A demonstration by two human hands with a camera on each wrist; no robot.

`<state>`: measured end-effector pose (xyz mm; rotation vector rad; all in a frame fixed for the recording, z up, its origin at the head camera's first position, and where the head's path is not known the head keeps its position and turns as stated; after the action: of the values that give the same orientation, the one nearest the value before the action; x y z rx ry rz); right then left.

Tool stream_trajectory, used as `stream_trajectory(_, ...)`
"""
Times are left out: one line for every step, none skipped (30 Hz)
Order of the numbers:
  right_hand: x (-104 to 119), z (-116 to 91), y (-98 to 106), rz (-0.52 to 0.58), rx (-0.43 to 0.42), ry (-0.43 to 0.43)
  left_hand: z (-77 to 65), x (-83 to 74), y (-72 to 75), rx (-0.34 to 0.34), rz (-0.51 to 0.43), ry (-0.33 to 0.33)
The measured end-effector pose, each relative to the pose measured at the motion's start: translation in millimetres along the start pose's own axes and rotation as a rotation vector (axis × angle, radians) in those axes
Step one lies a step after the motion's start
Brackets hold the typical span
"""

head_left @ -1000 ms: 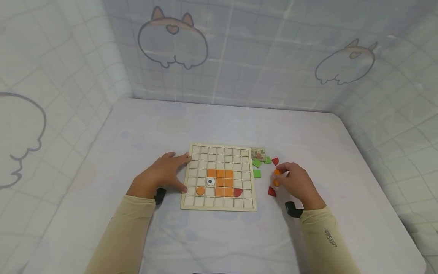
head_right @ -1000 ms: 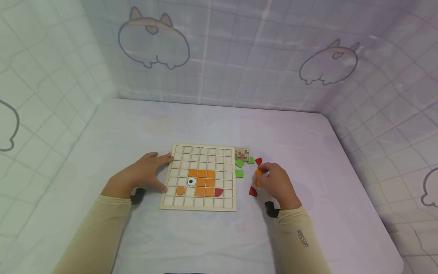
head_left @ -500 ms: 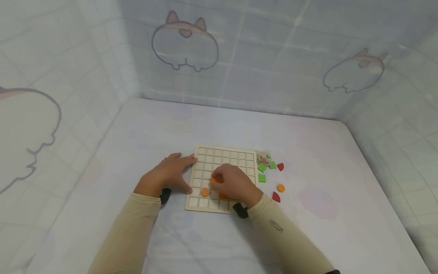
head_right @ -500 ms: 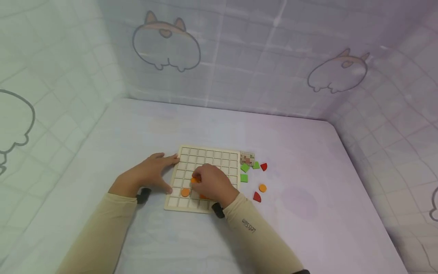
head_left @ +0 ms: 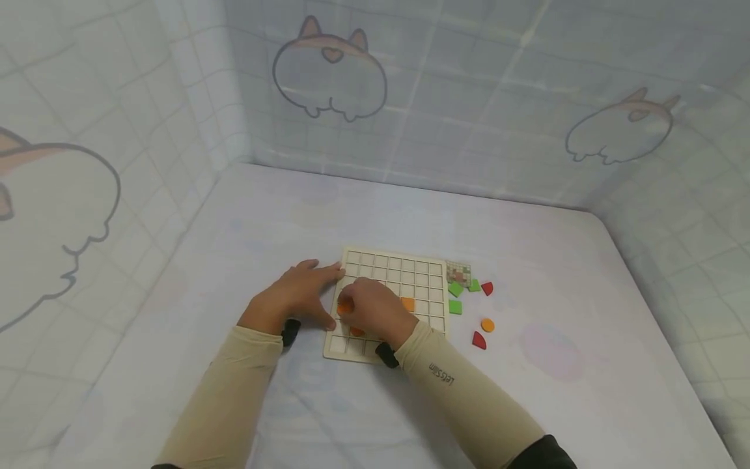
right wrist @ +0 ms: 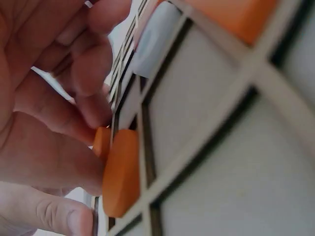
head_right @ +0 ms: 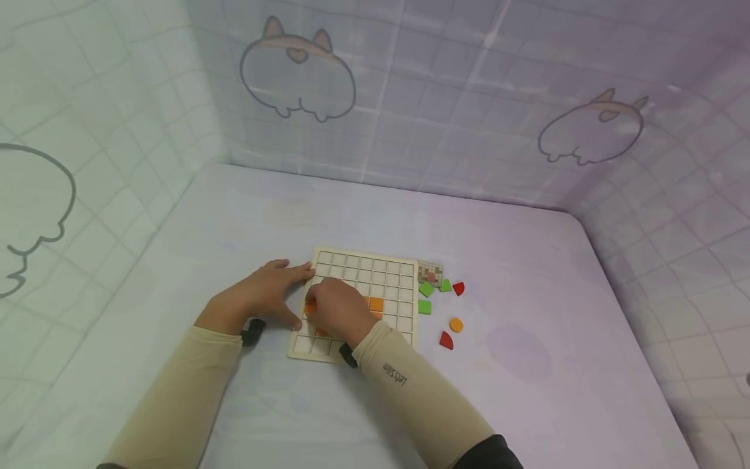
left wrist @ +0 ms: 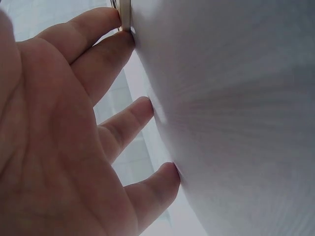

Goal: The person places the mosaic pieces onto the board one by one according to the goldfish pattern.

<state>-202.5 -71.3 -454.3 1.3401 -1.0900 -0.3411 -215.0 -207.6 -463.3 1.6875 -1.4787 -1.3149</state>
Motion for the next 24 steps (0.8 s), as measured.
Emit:
stream_trajectory(0,0,-1,-0.005,0.001,0.006,0.1,-0.9,0.0,-0.002,0.002,-0.004)
stream_trajectory(0,-1,-1,-0.017,0.005,0.011,0.2,-1.6,-0.5,0.0,0.003,-0.006)
stream_trajectory(0,-2,-1,-0.028,0.01,0.016,0.1,-2.3,-0.6,0.001,0.007,-0.009)
stream_trajectory(0,-3,-2,-0.039,0.018,0.022,0.0,-3.0,-0.8,0.002,0.008,-0.01)
stream_trajectory(0,-5,-2,-0.053,0.026,0.027,-0.3,-3.5,-1.0,0.003,0.008,-0.008)
stream_trajectory(0,-6,-2,-0.066,0.03,0.032,-0.5,-4.1,-1.3,0.005,0.008,-0.007)
stream_trajectory(-1,-8,-1,-0.067,0.03,0.028,-0.4,-4.8,-1.6,0.006,0.012,-0.008)
stream_trajectory(-3,-11,1,-0.058,0.026,0.016,-0.3,-5.1,-2.1,0.008,0.015,-0.005)
stream_trajectory(-5,-14,4,-0.025,0.015,0.001,0.1,-5.1,-2.6,0.009,0.017,0.0)
stream_trajectory(-8,-17,7,0.006,0.001,-0.011,0.3,-5.0,-3.0,0.011,0.018,0.005)
stream_trajectory(-13,-21,11,0.041,-0.016,-0.029,0.7,-4.9,-3.6,0.013,0.018,0.011)
stream_trajectory(-18,-26,16,0.087,-0.035,-0.054,1.1,-4.8,-4.1,0.015,0.017,0.013)
stream_trajectory(-24,-32,21,0.14,-0.057,-0.083,1.5,-4.5,-4.3,0.015,0.014,0.02)
stream_trajectory(-30,-39,26,0.18,-0.077,-0.11,1.7,-4.3,-4.5,0.016,0.01,0.026)
stream_trajectory(-36,-45,30,0.217,-0.1,-0.13,1.8,-4.1,-4.4,0.015,0.007,0.03)
stream_trajectory(-42,-52,34,0.237,-0.12,-0.143,1.8,-4.2,-4.2,0.014,0.007,0.032)
stream_trajectory(-48,-59,38,0.269,-0.139,-0.162,1.6,-4.3,-3.8,0.013,0.006,0.034)
stream_trajectory(-53,-66,42,0.299,-0.159,-0.176,1.5,-4.6,-3.3,0.011,0.003,0.035)
stream_trajectory(-60,-73,45,0.317,-0.18,-0.185,1.3,-4.8,-2.9,0.01,0.001,0.037)
stream_trajectory(-66,-79,47,0.329,-0.197,-0.194,1.0,-5.2,-2.3,0.01,-0.002,0.038)
stream_trajectory(-72,-85,49,0.341,-0.213,-0.197,0.6,-5.6,-2.0,0.01,-0.006,0.04)
stream_trajectory(-79,-91,51,0.348,-0.228,-0.204,0.3,-6.1,-1.7,0.013,-0.014,0.043)
stream_trajectory(-86,-97,53,0.353,-0.242,-0.216,-0.3,-6.4,-1.6,0.017,-0.022,0.048)
stream_trajectory(-93,-102,54,0.345,-0.256,-0.228,-0.6,-6.8,-1.7,0.021,-0.026,0.05)
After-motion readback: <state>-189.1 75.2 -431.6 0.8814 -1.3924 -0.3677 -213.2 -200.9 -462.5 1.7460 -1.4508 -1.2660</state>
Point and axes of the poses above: each hand's wrist, its own z-axis towards the middle knuckle, its own y-axis out of the back of the hand, x = y × z, the point moved 6 cm from there along z, towards the middle knuckle, and after that the axes turned 3 degrees about y, right-handed, at the moved point
